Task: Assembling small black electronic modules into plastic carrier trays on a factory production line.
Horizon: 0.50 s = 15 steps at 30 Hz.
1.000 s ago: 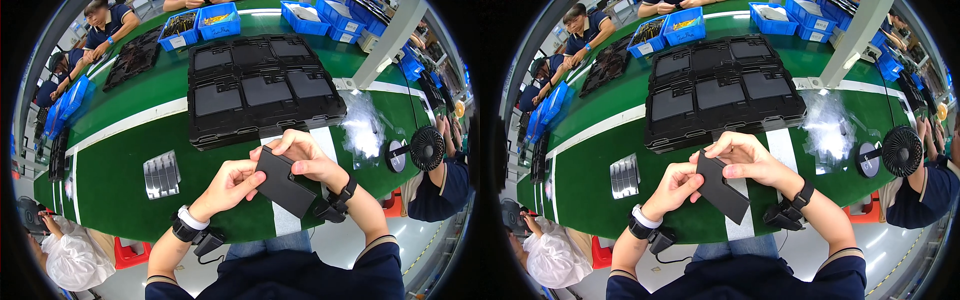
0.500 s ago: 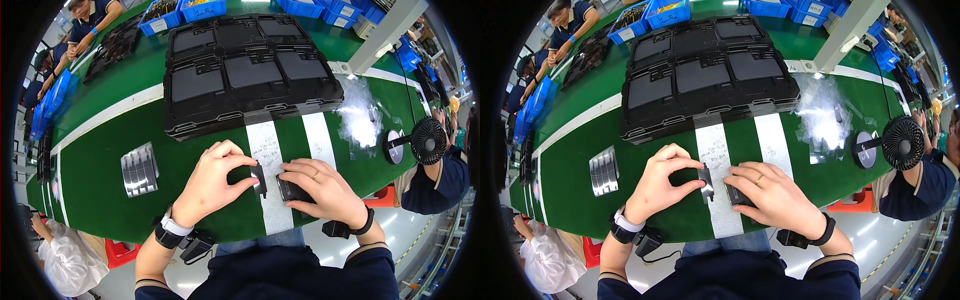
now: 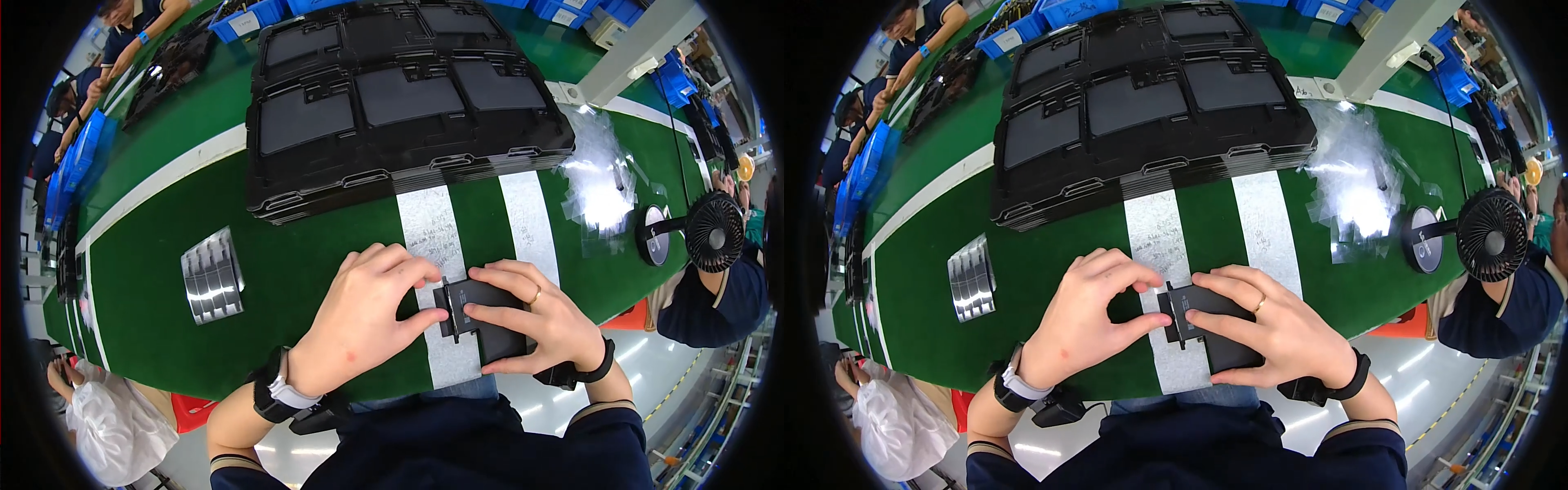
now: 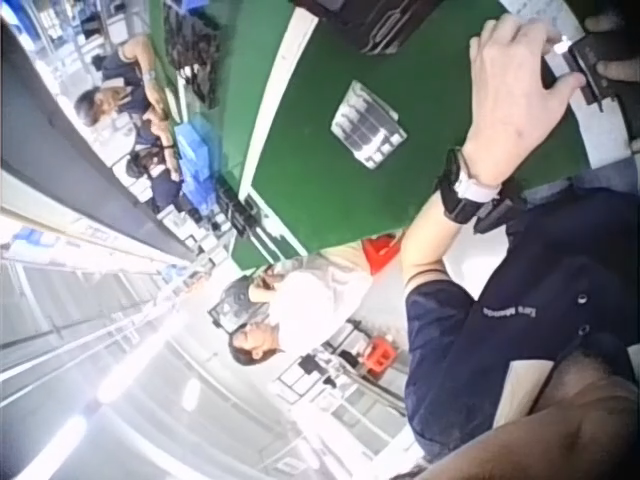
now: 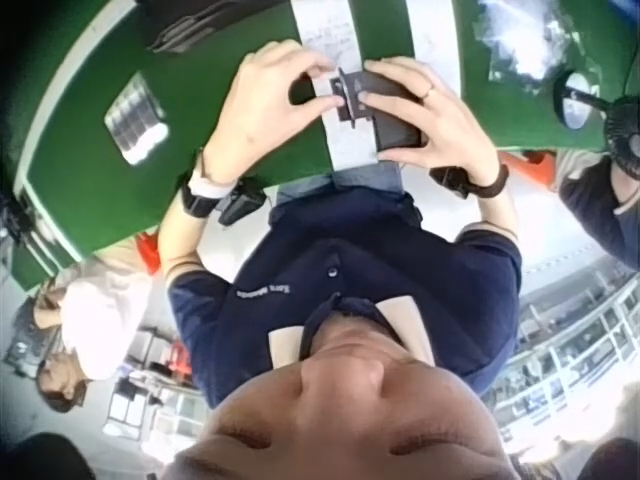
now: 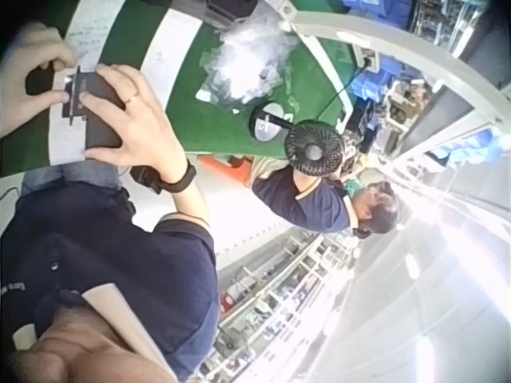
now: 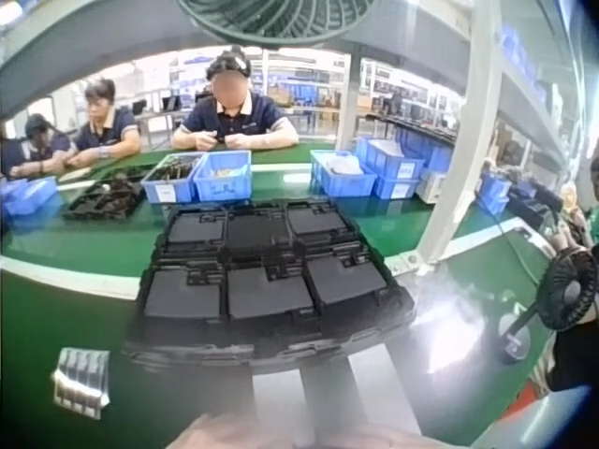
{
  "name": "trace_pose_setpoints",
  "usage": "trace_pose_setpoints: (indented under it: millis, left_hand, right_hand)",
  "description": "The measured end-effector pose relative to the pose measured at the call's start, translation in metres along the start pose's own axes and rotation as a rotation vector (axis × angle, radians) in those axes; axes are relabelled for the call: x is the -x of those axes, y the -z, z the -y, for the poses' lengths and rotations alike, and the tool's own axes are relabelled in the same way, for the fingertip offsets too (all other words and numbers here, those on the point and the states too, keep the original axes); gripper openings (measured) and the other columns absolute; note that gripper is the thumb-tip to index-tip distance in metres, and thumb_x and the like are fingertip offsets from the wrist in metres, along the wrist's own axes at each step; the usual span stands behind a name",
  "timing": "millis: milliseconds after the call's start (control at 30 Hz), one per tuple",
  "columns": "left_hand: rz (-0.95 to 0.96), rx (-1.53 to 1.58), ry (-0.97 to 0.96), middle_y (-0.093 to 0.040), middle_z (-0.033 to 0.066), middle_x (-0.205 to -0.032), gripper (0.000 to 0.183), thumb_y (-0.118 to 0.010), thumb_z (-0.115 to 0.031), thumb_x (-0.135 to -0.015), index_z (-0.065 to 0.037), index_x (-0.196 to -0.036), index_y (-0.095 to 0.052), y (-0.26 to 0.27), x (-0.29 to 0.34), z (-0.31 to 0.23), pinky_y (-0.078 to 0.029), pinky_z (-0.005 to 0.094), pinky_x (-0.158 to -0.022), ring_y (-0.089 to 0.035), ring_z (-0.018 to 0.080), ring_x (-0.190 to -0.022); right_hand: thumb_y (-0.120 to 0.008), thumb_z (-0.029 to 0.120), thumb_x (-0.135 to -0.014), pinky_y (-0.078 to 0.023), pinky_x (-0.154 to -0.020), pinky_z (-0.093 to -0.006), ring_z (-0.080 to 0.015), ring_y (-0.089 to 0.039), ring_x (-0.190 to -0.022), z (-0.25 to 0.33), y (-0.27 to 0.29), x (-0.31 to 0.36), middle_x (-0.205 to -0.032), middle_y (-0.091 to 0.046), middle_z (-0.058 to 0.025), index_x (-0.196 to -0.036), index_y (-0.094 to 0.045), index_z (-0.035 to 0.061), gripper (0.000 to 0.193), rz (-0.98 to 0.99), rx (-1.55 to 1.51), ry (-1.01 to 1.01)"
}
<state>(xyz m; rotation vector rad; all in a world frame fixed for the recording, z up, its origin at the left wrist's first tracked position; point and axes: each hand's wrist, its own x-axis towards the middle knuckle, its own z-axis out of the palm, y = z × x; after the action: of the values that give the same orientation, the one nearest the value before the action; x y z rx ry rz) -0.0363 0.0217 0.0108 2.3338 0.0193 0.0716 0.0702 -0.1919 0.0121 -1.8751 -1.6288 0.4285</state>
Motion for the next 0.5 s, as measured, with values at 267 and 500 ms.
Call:
trace_pose_setpoints:
  millis: [267,500]
  left_hand:
    - [-0.029,-0.031,-0.036,-0.055,-0.0019,-0.075,0.03,-0.08,-0.019,-0.062,-0.013,-0.087,-0.066,0.0007,0.0012,0.0017,-0.038,0.0294,-0.067,-0.053,0.0163,-0.072]
    - [-0.021,-0.025,-0.023,-0.055,-0.0027,-0.073,0.031,-0.08,-0.019,-0.06,-0.014,-0.087,-0.066,0.0001,0.0007,0.0013,-0.036,0.029,-0.065,-0.053,0.0154,-0.072]
  right_hand:
    - [-0.077,0.034,-0.059,-0.045,-0.087,-0.0402,-0.0349,-0.048,-0.108,0.0012,-0.0014,-0.001,-0.126,-0.047,-0.0151,-0.109,-0.063,0.0099,0.056,-0.012,0.016,-0.009]
    - [-0.076,0.036,-0.061,-0.045,-0.087,-0.0398,-0.0335,-0.049,-0.108,0.0019,-0.0018,-0.0016,-0.125,-0.048,-0.0146,-0.108,-0.063,0.01,0.055,-0.015,0.028,-0.026]
